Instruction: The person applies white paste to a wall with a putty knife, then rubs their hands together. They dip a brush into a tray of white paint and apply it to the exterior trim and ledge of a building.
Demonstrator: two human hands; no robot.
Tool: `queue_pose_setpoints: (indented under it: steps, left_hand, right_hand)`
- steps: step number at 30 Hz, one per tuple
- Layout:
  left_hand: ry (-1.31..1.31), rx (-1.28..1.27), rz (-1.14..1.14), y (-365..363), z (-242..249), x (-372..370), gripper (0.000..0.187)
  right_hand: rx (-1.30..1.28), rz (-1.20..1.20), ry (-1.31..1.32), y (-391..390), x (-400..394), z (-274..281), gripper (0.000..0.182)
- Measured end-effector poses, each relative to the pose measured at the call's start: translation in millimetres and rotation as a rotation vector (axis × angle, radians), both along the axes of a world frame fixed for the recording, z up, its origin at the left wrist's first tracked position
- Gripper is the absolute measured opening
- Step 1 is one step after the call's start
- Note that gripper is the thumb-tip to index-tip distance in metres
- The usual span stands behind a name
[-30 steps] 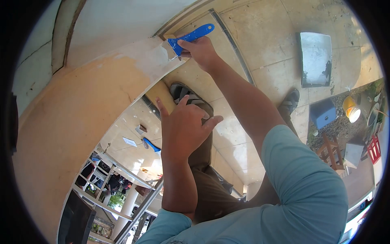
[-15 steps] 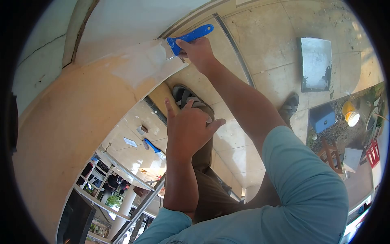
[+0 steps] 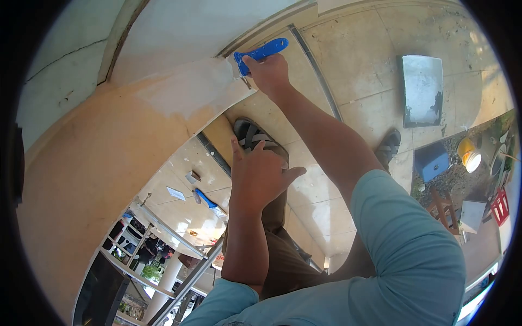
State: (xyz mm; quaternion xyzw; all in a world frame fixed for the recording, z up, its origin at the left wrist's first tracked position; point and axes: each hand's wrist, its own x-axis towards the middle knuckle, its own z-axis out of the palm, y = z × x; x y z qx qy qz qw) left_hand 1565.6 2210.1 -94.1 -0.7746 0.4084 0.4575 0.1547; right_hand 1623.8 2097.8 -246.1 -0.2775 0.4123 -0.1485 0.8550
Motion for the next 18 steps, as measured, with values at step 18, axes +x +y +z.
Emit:
queue_pose_setpoints:
  steps: [18]
  left_hand:
    - [0.06,0.009,-0.001,5,-4,-5,0.049]
  right_hand:
    - [-0.653,0.21,0.046,13,12,108,0.018]
